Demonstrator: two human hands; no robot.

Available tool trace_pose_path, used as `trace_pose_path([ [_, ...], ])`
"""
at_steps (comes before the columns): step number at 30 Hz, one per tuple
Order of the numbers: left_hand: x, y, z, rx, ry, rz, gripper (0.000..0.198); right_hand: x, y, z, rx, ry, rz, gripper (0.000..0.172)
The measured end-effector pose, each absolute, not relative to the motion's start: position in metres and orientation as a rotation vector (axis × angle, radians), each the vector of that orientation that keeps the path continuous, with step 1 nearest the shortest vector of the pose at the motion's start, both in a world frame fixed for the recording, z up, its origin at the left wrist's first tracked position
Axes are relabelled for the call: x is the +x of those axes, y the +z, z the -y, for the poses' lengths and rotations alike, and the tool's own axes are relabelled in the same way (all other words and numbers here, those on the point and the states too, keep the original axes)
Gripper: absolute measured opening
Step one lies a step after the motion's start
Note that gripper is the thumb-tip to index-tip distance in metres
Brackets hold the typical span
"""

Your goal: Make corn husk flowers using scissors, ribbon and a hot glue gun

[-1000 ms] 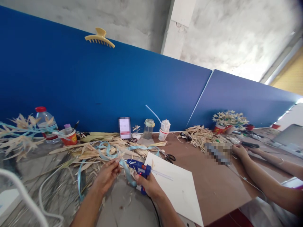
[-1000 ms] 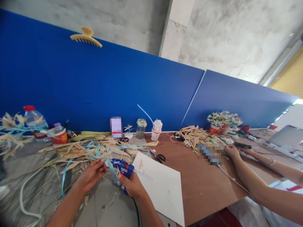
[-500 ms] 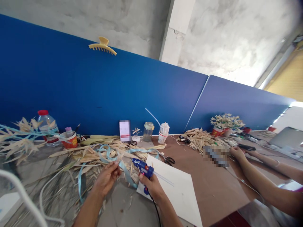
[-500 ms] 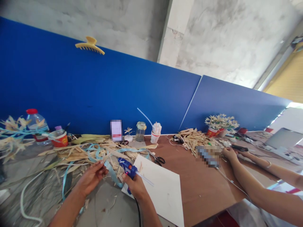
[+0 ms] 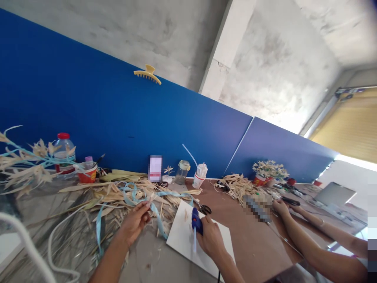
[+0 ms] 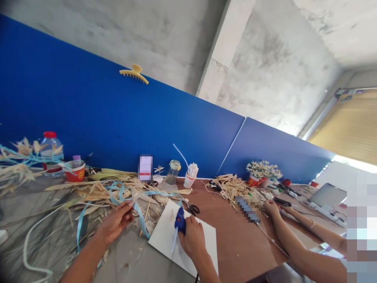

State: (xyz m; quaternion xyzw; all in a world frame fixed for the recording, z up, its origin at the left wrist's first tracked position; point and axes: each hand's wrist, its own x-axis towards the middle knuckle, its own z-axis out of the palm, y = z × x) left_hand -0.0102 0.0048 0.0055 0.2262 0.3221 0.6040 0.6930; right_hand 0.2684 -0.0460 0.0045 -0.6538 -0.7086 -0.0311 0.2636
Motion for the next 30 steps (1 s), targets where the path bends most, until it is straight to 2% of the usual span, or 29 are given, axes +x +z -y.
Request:
trace_pose_path([
  [4, -0.008, 0.008, -0.005, 0.588, 1.334, -0.769, 0.039, 0.292, -0.006, 0.05, -1.941, -0.049, 2.042, 0.011],
  [8, -0.007, 0.008, -0.005, 0.645, 1.314, -0.817, 0.04, 0.308, 0.003, 0.049, -1.802, 0.221, 2.007, 0.025],
  [11, -0.006, 0.011, -0.002, 0.678, 1.293, -0.83, 0.038, 0.298, 0.02, 0.041, -1.653, 0.417, 1.751, 0.035],
  [18, -0.004, 0.016, 0.001, 0.765, 1.237, -0.816, 0.035, 0.185, 0.029, 0.014, -1.106, 1.246, 1.41, 0.048],
  [19, -0.004, 0.015, 0.001, 0.775, 1.235, -0.823, 0.034, 0.17, 0.026, 0.01, -1.055, 1.336, 1.376, 0.048],
  [24, -0.007, 0.007, -0.004, 0.88, 1.219, -0.902, 0.029, 0.137, 0.016, -0.008, -1.015, 1.534, 1.205, 0.027],
  [30, -0.006, 0.003, -0.009, 1.01, 1.234, -1.037, 0.024, 0.136, 0.01, -0.014, -1.046, 1.628, 0.995, 0.023],
])
